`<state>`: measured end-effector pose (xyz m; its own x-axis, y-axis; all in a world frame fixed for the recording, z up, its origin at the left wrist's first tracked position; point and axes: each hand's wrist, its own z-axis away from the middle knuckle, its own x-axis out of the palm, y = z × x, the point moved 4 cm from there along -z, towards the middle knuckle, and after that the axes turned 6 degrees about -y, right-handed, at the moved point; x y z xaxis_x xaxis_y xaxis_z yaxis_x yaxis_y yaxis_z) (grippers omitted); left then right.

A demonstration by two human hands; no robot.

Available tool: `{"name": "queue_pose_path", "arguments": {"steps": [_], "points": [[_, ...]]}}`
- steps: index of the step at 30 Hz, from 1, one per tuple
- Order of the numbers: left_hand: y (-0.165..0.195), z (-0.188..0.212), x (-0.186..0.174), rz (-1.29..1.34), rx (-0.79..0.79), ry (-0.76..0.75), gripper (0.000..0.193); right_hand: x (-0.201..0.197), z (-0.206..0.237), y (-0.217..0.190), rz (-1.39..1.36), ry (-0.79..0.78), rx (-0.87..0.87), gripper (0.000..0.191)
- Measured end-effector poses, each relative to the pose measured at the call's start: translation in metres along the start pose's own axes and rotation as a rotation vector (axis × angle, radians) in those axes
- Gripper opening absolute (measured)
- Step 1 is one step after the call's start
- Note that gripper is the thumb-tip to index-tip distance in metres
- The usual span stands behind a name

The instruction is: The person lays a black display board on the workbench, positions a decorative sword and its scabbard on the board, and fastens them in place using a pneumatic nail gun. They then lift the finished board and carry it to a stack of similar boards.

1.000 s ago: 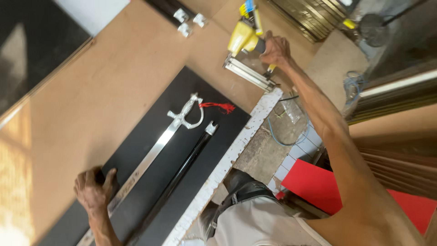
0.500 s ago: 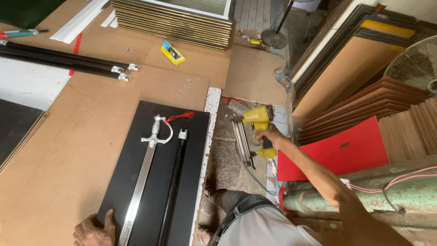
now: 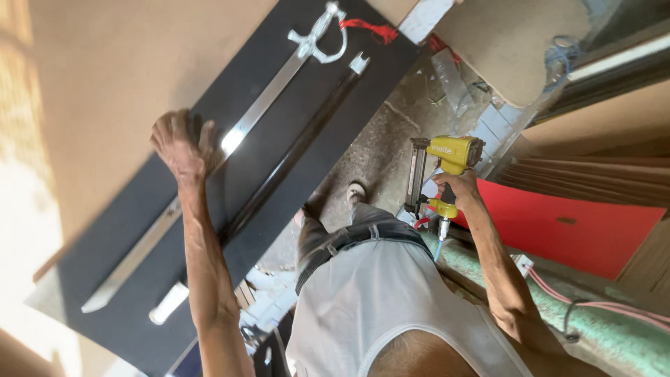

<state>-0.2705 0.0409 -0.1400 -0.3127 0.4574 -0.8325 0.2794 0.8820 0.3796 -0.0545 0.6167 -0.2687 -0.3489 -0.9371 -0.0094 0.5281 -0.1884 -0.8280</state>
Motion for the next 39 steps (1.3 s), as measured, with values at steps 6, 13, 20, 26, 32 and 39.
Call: {"name": "queue_pose_path", "arguments": {"steps": [6,13,20,26,32,39], "points": [[0.106,0.054,0.037,0.112,-0.064,-0.344,0.049,0.006,-0.015,0.002,0.254,-0.046,0.114,0.018],[0.166,0.074,0.074,-0.198,-0.061,-0.149,0.04,-0.029,-0.024,0.0,0.495,-0.089,0.26,0.016],[0.17,0.072,0.077,-0.302,-0.106,-0.117,0.039,-0.04,-0.034,-0.008,0.472,-0.188,0.229,0.014],[0.167,0.069,0.072,-0.284,-0.109,-0.135,0.04,-0.028,-0.037,-0.015,0.327,-0.161,0.237,0.012],[0.156,0.073,0.069,-0.208,-0.129,-0.154,0.04,0.002,-0.029,-0.017,0.25,-0.166,0.23,0.014],[0.135,0.088,0.083,-0.188,-0.187,-0.239,0.044,0.034,-0.017,-0.01,0.295,-0.206,0.255,0.015]]}}
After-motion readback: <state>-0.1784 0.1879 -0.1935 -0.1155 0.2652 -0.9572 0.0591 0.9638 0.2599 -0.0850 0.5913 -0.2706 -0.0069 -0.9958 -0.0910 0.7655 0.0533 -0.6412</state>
